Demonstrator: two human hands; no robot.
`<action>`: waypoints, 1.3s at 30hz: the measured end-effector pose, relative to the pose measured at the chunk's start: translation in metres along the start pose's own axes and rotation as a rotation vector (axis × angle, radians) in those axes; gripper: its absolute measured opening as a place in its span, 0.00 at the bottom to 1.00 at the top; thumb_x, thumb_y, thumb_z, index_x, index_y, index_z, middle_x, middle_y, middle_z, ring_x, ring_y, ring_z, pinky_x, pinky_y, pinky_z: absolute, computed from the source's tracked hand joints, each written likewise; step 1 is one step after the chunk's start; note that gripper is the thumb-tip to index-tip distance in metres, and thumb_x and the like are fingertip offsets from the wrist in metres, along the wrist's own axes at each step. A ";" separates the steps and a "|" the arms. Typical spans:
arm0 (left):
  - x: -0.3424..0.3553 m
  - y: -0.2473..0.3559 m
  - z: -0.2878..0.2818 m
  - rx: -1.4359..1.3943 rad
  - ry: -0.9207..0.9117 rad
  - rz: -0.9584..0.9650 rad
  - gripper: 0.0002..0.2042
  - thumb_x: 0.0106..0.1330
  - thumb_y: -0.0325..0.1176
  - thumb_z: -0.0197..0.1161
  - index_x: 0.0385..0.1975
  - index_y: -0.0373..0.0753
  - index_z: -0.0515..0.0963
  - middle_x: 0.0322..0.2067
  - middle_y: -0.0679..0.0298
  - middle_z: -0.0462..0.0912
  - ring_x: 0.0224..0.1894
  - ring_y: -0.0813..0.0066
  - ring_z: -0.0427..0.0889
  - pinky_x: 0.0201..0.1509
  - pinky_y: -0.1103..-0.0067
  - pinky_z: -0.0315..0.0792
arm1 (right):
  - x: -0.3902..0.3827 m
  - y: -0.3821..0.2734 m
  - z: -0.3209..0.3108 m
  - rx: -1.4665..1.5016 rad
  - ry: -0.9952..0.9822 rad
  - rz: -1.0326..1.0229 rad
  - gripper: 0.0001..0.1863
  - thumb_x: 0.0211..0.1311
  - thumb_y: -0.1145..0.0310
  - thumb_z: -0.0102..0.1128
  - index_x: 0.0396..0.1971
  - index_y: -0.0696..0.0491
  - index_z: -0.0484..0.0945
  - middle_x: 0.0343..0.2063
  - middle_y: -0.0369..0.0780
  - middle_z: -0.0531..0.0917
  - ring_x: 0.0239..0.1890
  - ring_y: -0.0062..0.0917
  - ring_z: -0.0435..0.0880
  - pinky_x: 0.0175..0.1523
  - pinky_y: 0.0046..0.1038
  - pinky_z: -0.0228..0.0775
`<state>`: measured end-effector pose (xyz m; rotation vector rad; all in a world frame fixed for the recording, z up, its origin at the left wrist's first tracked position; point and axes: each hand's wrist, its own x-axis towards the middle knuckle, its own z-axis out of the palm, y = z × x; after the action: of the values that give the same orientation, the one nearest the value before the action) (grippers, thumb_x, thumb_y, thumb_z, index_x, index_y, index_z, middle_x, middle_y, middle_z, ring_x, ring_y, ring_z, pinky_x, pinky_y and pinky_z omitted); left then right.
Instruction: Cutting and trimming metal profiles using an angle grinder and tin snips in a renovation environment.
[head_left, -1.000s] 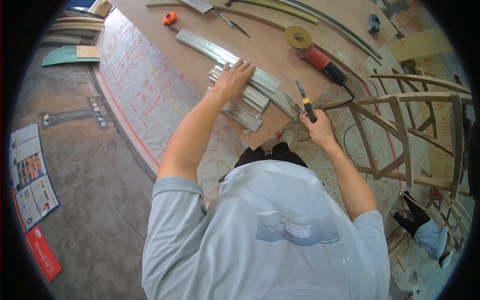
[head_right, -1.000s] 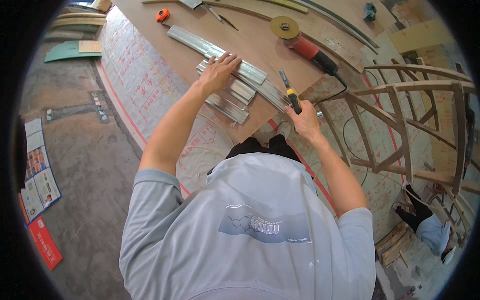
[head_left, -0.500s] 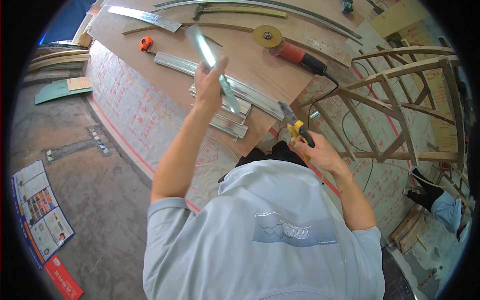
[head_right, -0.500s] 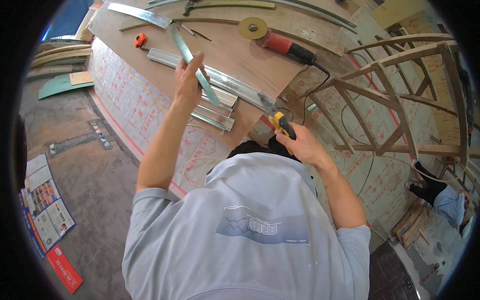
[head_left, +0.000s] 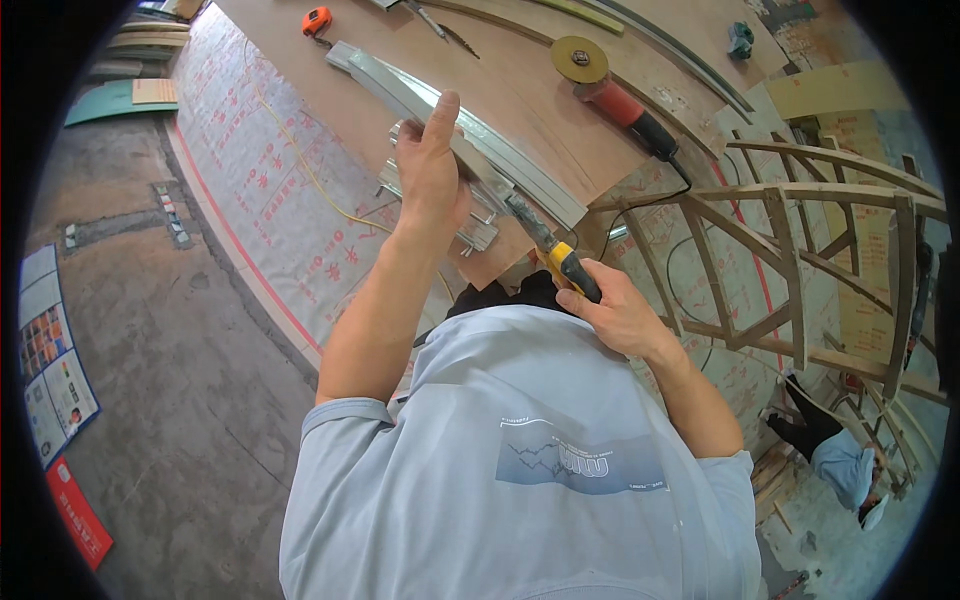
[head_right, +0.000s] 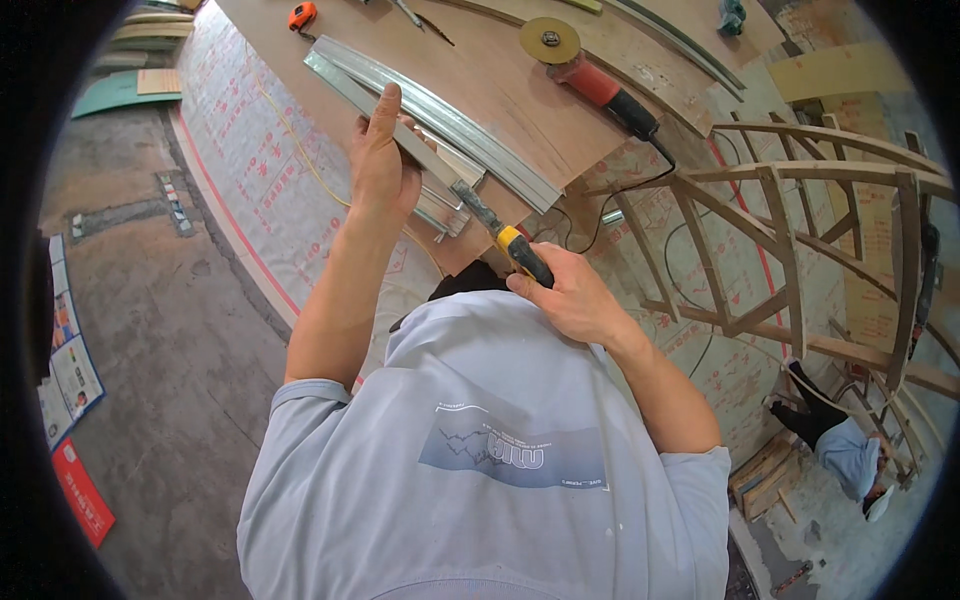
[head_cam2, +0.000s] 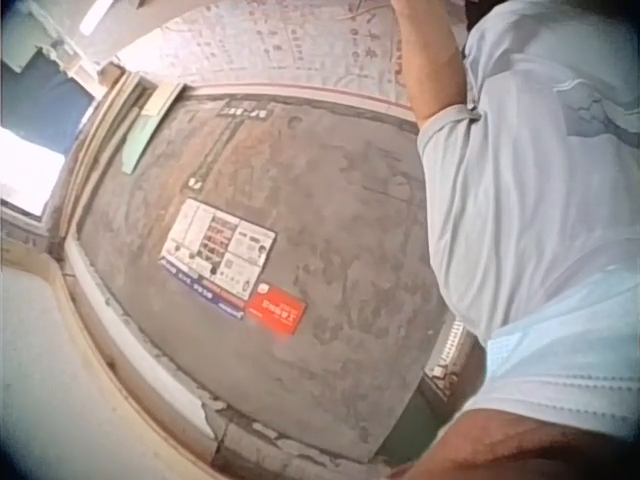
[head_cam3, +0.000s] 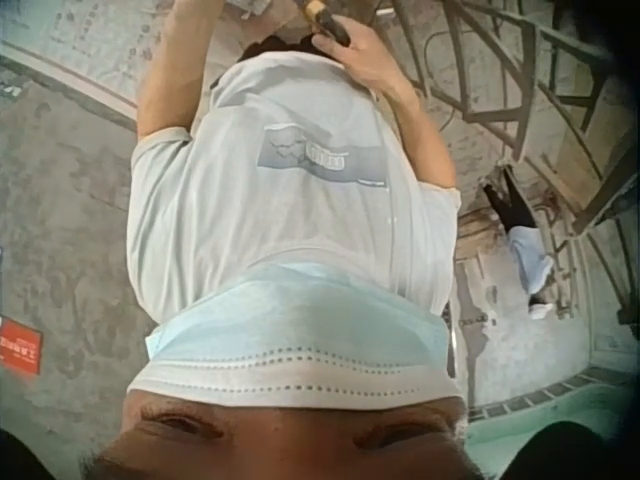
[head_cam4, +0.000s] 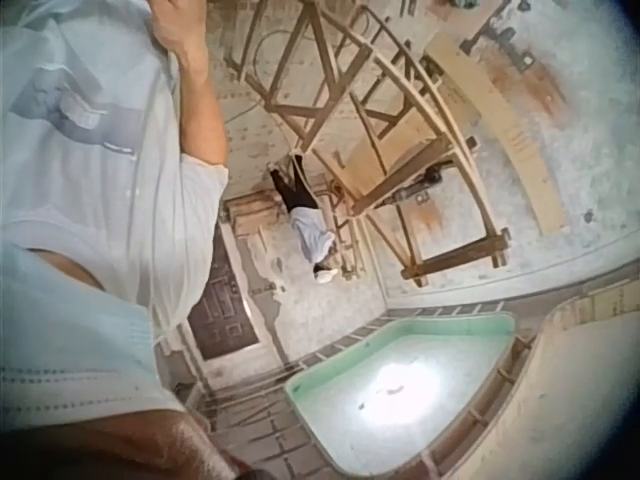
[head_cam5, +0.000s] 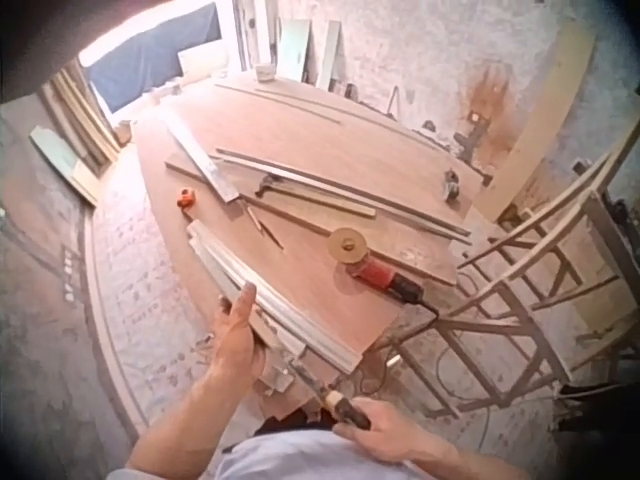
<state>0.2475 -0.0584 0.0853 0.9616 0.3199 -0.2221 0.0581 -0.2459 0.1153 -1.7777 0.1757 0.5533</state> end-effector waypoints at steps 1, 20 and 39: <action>0.001 0.000 -0.002 0.010 -0.006 0.015 0.22 0.66 0.44 0.72 0.43 0.43 0.64 0.26 0.69 0.71 0.25 0.77 0.73 0.30 0.74 0.72 | 0.001 0.002 0.001 -0.006 -0.005 0.002 0.17 0.67 0.59 0.64 0.37 0.60 0.75 0.31 0.42 0.77 0.35 0.29 0.74 0.44 0.32 0.68; 0.002 -0.005 -0.002 0.044 0.004 -0.085 0.19 0.67 0.41 0.72 0.42 0.41 0.66 0.27 0.68 0.73 0.25 0.76 0.74 0.31 0.73 0.74 | 0.001 0.004 0.015 -0.097 0.100 0.031 0.15 0.68 0.62 0.62 0.34 0.61 0.74 0.21 0.45 0.76 0.24 0.31 0.71 0.34 0.35 0.66; 0.013 0.036 -0.018 -0.020 -0.285 -0.084 0.22 0.72 0.33 0.64 0.64 0.45 0.69 0.35 0.66 0.79 0.40 0.73 0.78 0.52 0.73 0.75 | 0.005 0.019 -0.015 0.171 -0.100 0.198 0.18 0.71 0.55 0.60 0.37 0.57 0.76 0.26 0.34 0.77 0.31 0.20 0.73 0.38 0.28 0.67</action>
<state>0.2680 -0.0239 0.0986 0.8840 0.0999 -0.4272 0.0591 -0.2649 0.0994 -1.5725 0.3221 0.7453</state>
